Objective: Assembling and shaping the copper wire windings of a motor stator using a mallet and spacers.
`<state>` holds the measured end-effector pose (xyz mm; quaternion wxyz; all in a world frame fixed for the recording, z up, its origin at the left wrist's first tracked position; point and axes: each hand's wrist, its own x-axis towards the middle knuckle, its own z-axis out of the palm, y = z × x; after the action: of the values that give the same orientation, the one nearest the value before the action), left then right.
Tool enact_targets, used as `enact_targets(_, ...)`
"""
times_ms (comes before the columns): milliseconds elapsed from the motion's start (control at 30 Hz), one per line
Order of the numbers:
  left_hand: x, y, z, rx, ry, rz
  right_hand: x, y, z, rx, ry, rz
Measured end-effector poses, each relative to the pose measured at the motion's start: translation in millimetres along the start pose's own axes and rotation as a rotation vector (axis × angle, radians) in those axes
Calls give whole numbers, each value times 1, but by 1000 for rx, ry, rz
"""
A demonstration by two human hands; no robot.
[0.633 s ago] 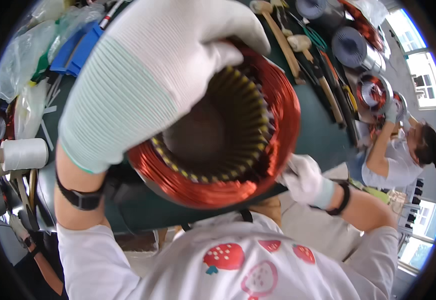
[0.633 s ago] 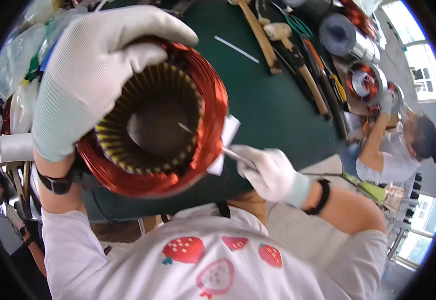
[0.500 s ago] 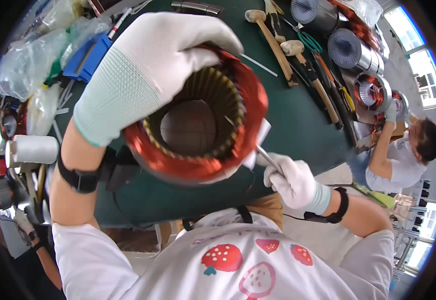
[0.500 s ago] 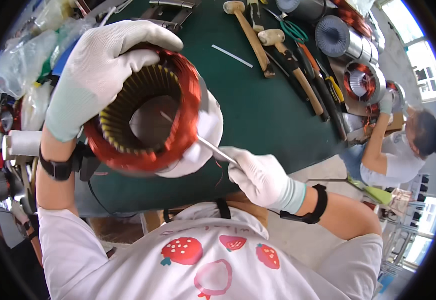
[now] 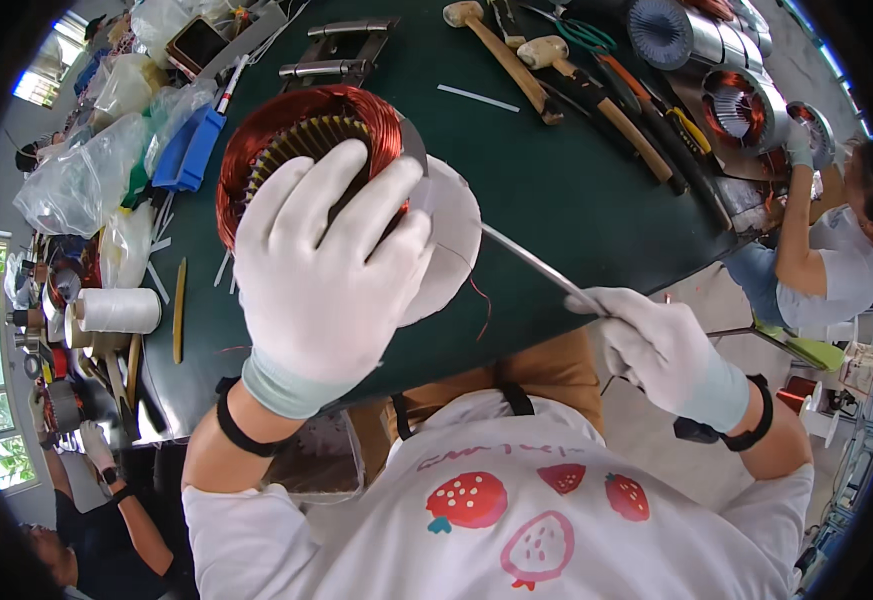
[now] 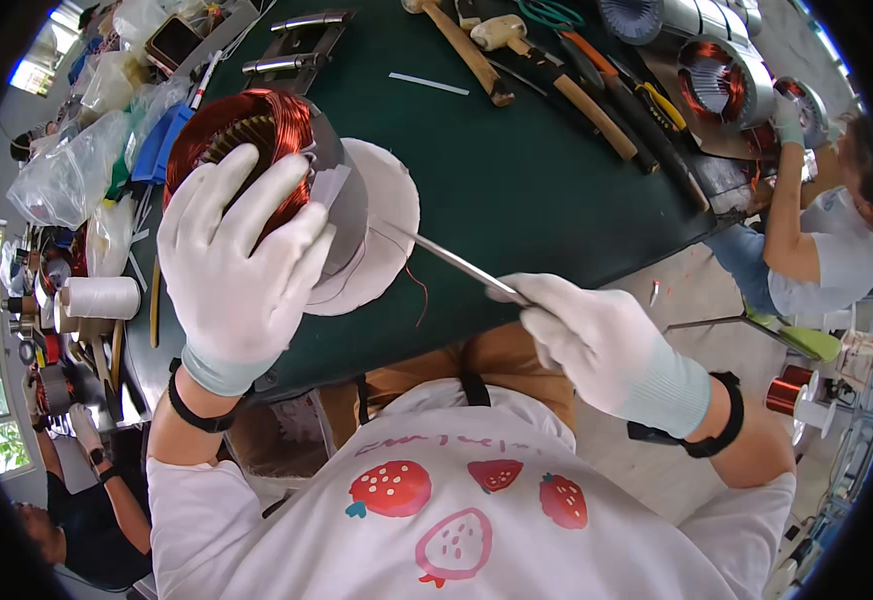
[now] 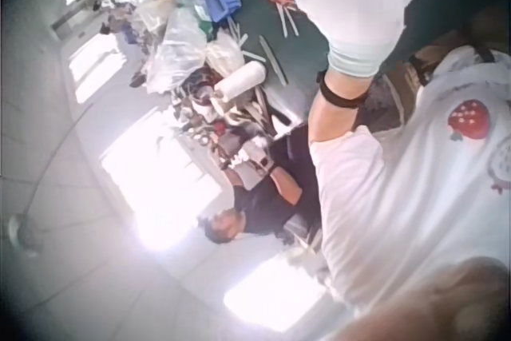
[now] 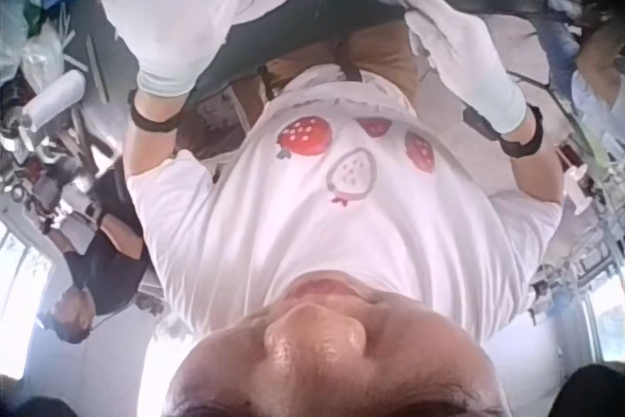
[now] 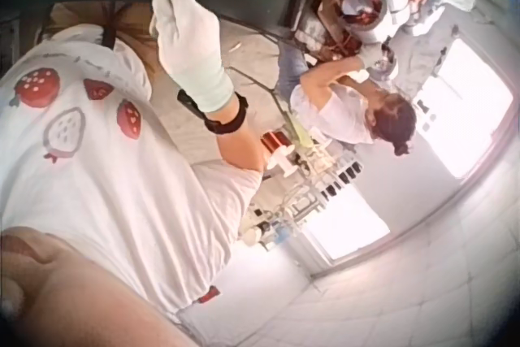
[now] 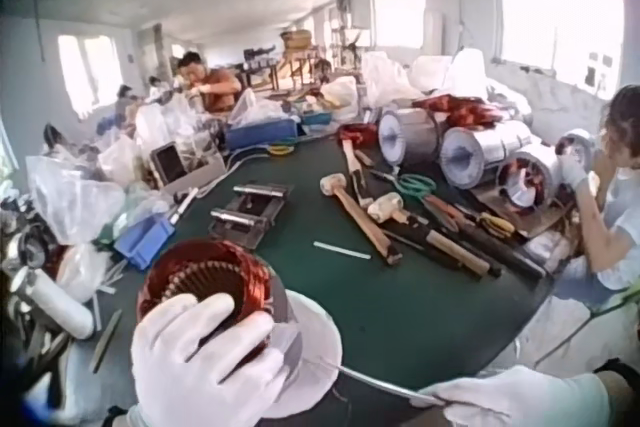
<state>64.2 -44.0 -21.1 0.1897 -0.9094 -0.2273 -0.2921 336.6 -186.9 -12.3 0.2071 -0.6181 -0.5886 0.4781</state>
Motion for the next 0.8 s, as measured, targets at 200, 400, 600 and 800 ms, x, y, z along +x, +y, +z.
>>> enact_targets(200,-47,-33,-40,12,-126,37,-38,26,5,167,160,93)
enact_targets(400,-51,-55,-42,-233,-177,-3,-17,19,24,226,101,-93)
enact_targets(600,-45,-13,-34,-10,-95,-67,-4,-5,20,-345,183,-425)
enact_targets(800,-36,11,-10,-139,21,-192,-5,-41,7,-800,296,-380)
